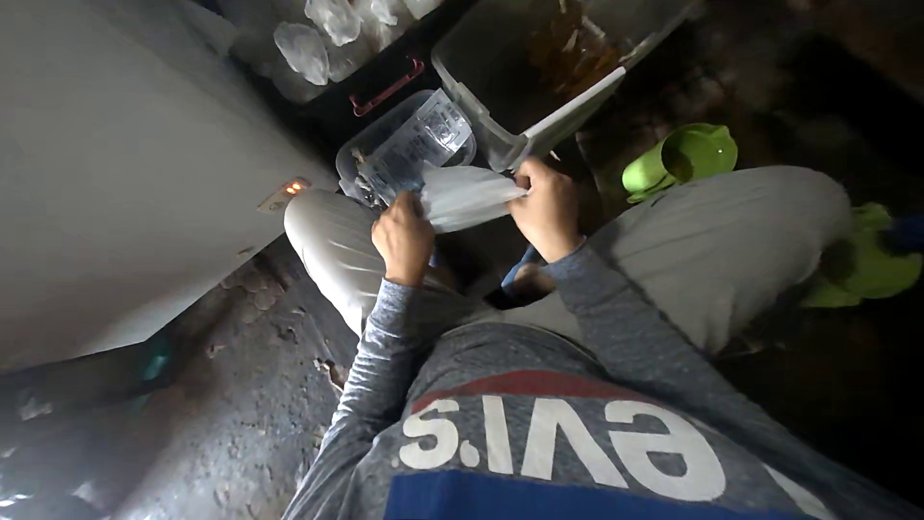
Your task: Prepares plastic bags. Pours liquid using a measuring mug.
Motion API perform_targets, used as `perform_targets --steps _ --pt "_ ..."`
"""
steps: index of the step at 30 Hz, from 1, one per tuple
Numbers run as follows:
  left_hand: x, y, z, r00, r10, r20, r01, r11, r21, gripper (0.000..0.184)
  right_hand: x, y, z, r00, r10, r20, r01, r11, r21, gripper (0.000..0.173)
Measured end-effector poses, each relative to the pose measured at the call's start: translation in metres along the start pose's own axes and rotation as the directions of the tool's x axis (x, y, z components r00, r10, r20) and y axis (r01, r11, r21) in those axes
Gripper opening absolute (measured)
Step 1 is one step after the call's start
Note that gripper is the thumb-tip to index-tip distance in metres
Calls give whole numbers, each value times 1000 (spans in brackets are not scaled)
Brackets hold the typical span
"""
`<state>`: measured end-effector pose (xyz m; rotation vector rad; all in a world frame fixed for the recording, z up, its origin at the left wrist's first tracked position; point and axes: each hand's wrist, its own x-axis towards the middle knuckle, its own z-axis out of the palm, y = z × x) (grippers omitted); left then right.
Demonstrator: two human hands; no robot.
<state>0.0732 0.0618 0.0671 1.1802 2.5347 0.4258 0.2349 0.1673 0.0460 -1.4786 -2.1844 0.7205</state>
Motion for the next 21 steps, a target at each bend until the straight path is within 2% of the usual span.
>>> perform_targets --steps 2,4,7,10,12,14,15,17,19,20,21 --pt "9 -5 -1 996 -86 32 87 996 -3 21 4 6 -3 997 71 12 -70 997 -13 14" --pt "11 -8 -2 993 -108 47 110 993 -42 19 8 10 -7 988 147 42 -147 989 -4 16" --pt "12 -14 2 1000 0 22 2 995 -101 21 10 17 -8 987 144 77 -151 984 93 30" --pt "22 -35 2 984 63 169 -26 976 -216 24 10 33 -9 991 84 101 -109 955 276 28" --pt "28 -42 3 957 41 286 48 953 -300 21 17 40 -10 985 128 117 -164 908 385 28" --pt "30 -43 7 937 46 346 124 883 -454 15 18 40 -9 986 142 93 -167 907 386 27" --pt "31 -44 12 928 38 371 202 785 -586 10 17 38 -9 992 111 58 -125 930 345 27" --pt "34 -41 19 867 6 498 454 402 -795 17 10 34 -8 999 -32 -3 32 978 206 25" --pt "39 -37 22 804 16 594 595 -34 -803 28 0 36 -4 982 -186 -16 187 979 84 24" --pt "42 -36 24 792 22 610 604 -174 -778 32 -4 38 -1 978 -209 -3 208 973 97 23" --pt "45 -35 25 791 21 612 597 -246 -763 35 -6 40 3 983 -183 16 177 970 167 19"
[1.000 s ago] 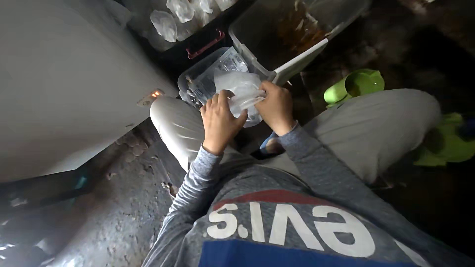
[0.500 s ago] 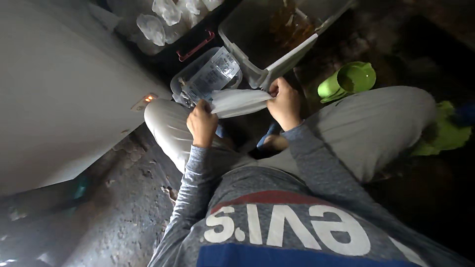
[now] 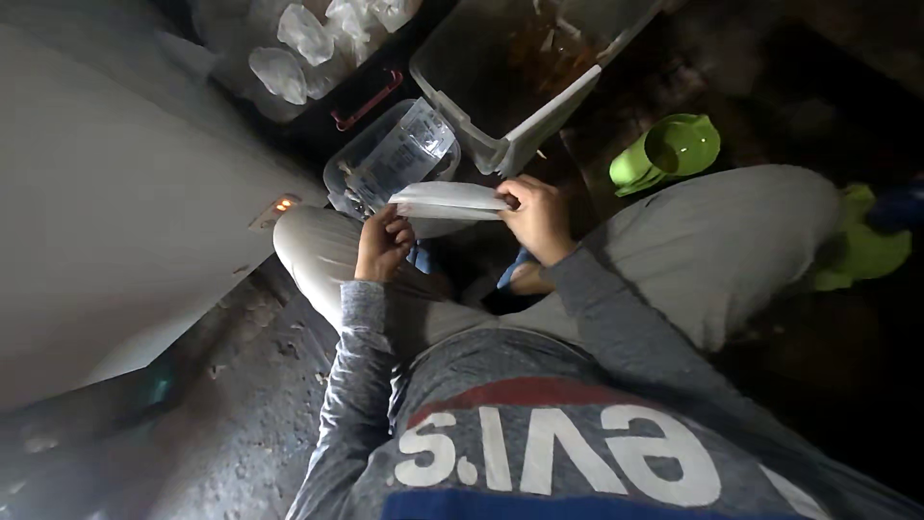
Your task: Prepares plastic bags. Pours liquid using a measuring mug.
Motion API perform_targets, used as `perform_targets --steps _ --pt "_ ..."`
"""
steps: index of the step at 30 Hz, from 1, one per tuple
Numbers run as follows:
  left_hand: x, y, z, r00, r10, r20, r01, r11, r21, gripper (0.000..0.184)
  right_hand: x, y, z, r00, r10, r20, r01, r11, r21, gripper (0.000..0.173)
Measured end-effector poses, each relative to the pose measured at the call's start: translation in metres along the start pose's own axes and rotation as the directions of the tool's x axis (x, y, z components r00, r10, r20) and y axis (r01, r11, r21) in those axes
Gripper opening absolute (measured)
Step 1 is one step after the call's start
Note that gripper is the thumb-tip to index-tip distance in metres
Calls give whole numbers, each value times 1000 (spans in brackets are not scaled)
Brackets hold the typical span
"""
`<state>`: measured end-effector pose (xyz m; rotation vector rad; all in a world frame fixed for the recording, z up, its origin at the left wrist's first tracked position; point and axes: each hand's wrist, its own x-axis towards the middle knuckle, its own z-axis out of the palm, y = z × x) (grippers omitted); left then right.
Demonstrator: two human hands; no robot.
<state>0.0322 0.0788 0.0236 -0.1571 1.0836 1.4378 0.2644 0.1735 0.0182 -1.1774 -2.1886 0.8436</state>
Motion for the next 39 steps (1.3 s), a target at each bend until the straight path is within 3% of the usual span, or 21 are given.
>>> perform_targets --steps 2,3,5,7,8,10,12,14,16,18,20,22,24,26,27,29,31,33,35,37,39 --pt "4 0 5 999 18 -30 -16 999 51 36 4 7 6 975 214 64 -224 928 299 12" --pt "5 0 5 999 16 -34 -11 991 135 33 8 11 6 923 350 161 -382 778 499 10" --pt "7 -3 -3 999 -35 35 21 943 331 31 16 16 -1 766 483 424 -586 255 769 13" --pt "6 -7 -12 979 -126 162 33 877 480 26 20 18 -7 676 481 558 -562 -153 813 24" --pt "4 -9 -14 966 -163 202 40 863 503 25 21 17 -9 663 472 581 -511 -281 812 29" --pt "3 -10 -16 947 -194 255 76 909 409 25 20 14 -11 663 458 592 -442 -400 803 33" --pt "12 -12 -19 917 -158 366 100 980 171 32 15 17 -13 708 356 610 -496 -363 789 37" --pt "24 -15 -20 873 -58 484 107 991 -75 35 13 20 -11 722 284 631 -593 -216 775 39" --pt "25 -16 -17 860 -30 510 113 985 -133 31 14 25 -8 719 297 628 -592 -210 778 37" --pt "14 -13 -9 916 -88 390 21 984 174 36 16 32 -8 738 339 583 -523 -257 812 37" --pt "6 -11 -3 922 -146 358 -67 851 521 40 18 36 -14 754 358 551 -475 -283 833 39" --pt "7 -11 -1 901 -186 391 -145 721 677 23 18 37 -17 762 361 538 -464 -276 842 41" --pt "15 -11 3 927 -141 349 -184 639 747 8 17 38 -16 748 389 538 -482 -240 843 39" --pt "25 -17 10 982 69 173 -184 515 837 13 14 37 -14 765 373 525 -528 -104 843 34" --pt "32 -21 12 972 216 95 -184 440 879 16 11 36 -12 801 320 507 -537 7 844 28" --pt "39 -25 14 884 465 40 -198 295 935 21 8 37 -6 850 225 476 -521 229 822 28" --pt "37 -27 15 810 575 118 -293 221 930 30 11 35 2 865 327 380 -492 407 769 34" --pt "28 -29 12 780 535 325 -491 200 848 34 15 38 10 855 483 188 -476 590 652 21" --pt "13 -29 14 741 399 540 -638 167 751 9 19 40 7 837 548 -8 -481 741 468 23" --pt "3 -24 19 757 275 593 -624 35 780 12 24 39 -5 827 556 -83 -508 801 316 37" --pt "-7 -17 30 837 229 496 -459 -200 866 23 28 35 -12 835 544 -83 -513 824 239 42"
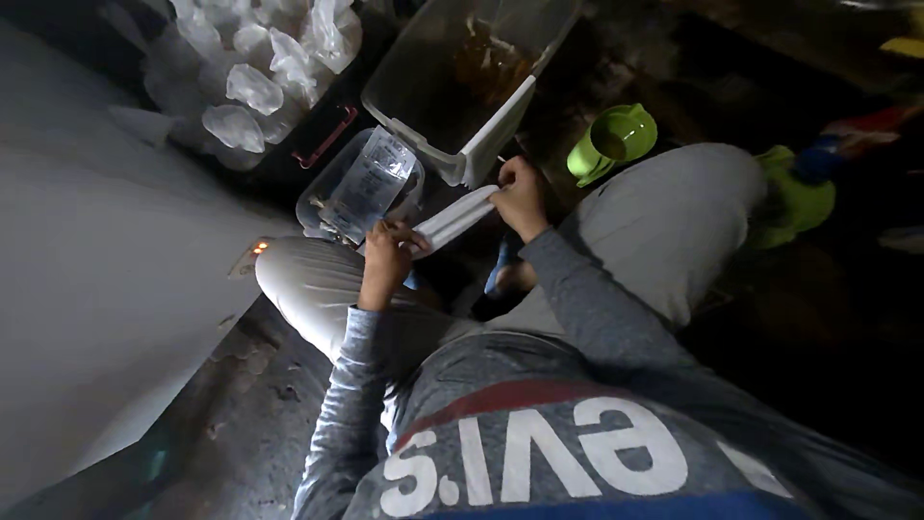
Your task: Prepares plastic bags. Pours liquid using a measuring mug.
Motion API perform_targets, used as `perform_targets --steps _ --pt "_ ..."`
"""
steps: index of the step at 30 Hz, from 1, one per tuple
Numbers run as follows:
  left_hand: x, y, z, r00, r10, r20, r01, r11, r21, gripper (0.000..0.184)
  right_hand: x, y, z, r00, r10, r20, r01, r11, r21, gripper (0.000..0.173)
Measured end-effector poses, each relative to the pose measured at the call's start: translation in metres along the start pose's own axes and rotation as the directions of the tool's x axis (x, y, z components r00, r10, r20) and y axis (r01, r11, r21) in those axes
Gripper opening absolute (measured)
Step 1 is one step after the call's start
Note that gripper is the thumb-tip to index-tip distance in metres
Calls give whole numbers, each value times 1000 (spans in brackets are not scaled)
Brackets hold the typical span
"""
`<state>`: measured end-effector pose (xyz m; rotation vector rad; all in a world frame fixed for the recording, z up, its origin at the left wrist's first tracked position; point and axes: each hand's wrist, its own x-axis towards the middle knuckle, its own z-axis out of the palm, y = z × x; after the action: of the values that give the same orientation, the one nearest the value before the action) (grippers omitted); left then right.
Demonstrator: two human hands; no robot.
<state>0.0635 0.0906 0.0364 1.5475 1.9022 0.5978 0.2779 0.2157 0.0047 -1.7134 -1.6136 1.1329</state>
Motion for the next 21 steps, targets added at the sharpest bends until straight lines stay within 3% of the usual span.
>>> perform_targets --steps 2,5,7,8,10,11,12,13,14,15,16,18,20,21 --pt "1 15 -9 991 -133 29 123 967 221 33 1 -4 -3 998 -9 59 13 998 -60 46" --pt "4 31 -14 985 -173 28 152 924 350 41 9 4 -11 976 -72 208 77 997 -20 65" --pt "6 39 -19 987 -150 56 122 930 346 46 3 -1 -23 930 -301 210 294 954 62 77" --pt "8 41 -22 988 -131 83 97 939 329 49 -6 -9 -25 871 -475 126 468 880 77 71" --pt "10 43 -30 988 -85 131 43 954 296 52 -26 -29 -15 620 -784 -27 784 619 49 42" --pt "11 43 -34 986 -62 153 18 960 278 52 -38 -37 -10 521 -853 40 853 522 11 36" --pt "12 43 -39 984 -47 175 0 965 261 52 -49 -41 -7 495 -840 224 866 498 -46 38" --pt "12 43 -43 981 -44 187 -4 969 247 53 -57 -42 -6 524 -723 449 839 529 -128 45" --pt "12 43 -46 980 -48 191 1 971 240 54 -59 -42 -4 566 -512 646 780 587 -219 52" --pt "12 42 -49 979 -54 195 6 971 238 53 -56 -39 -3 577 -317 753 724 626 -291 55" --pt "17 40 -50 977 -69 203 16 968 252 52 -53 -35 -3 565 -229 793 698 646 -310 54" --pt "26 36 -46 974 -107 198 46 956 289 50 -54 -26 -14 554 -431 712 726 669 -160 41" --pt "28 30 -42 972 -128 198 61 948 312 50 -50 -22 -41 563 -728 390 747 650 135 29" --pt "29 27 -41 969 -143 202 71 943 325 50 -43 -18 -58 612 -776 154 738 630 243 24"
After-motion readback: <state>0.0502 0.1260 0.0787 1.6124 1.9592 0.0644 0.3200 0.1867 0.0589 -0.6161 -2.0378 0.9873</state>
